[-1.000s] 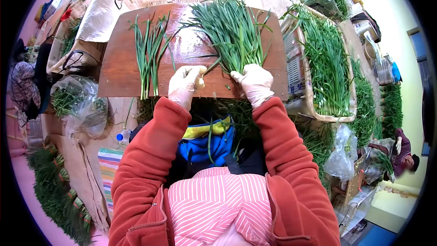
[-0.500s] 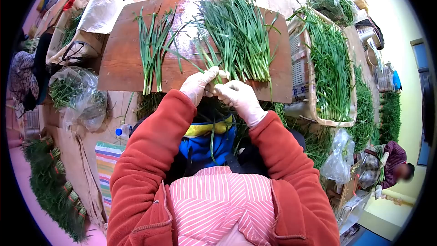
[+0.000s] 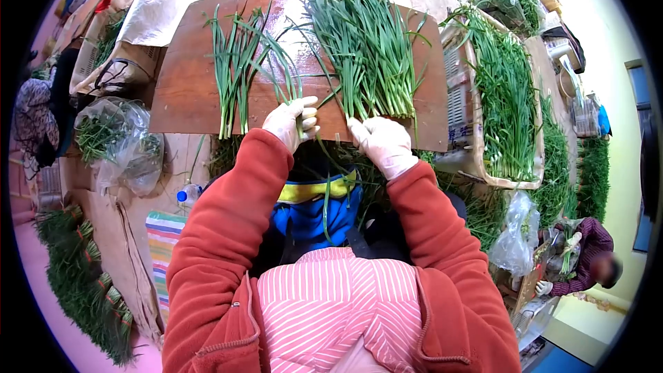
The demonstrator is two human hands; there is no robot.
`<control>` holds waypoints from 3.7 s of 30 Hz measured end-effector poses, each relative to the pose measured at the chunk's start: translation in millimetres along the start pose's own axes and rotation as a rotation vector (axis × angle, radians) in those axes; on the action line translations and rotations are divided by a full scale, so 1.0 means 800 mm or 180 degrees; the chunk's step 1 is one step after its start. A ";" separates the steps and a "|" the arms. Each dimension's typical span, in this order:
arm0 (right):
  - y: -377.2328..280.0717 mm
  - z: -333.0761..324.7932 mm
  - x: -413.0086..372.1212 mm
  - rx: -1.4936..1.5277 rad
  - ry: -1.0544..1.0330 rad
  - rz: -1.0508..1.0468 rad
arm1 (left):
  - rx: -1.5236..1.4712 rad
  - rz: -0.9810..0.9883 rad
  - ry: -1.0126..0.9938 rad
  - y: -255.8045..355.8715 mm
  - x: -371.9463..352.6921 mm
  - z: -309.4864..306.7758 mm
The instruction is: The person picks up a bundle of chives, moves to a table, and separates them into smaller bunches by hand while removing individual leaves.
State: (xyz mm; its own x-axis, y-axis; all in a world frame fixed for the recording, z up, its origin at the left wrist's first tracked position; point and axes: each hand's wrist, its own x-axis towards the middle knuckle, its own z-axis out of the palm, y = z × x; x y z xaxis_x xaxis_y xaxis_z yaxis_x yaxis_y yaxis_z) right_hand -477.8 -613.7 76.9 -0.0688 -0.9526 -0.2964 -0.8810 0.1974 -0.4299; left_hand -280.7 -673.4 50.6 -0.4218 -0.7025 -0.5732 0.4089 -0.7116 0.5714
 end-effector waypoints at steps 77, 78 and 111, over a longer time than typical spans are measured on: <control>-0.037 0.007 -0.009 0.2262 -0.1403 -0.0272 | 0.0731 -0.0120 -0.0511 -0.008 -0.001 0.010; -0.034 0.009 -0.008 0.2263 -0.1405 -0.0271 | 0.0759 -0.0122 -0.0356 -0.008 -0.002 0.010; -0.024 0.023 0.006 0.3369 -0.1390 0.0432 | 0.0394 -0.0108 -0.0531 -0.011 -0.005 0.005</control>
State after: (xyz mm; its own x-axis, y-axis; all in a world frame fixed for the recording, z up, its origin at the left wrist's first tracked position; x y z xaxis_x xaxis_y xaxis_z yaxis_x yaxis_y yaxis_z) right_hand -452.5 -617.8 68.3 0.2171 -0.7880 -0.5762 -0.0306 0.5845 -0.8108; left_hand -286.0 -664.4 50.7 -0.5659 -0.6600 -0.4941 0.2938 -0.7214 0.6271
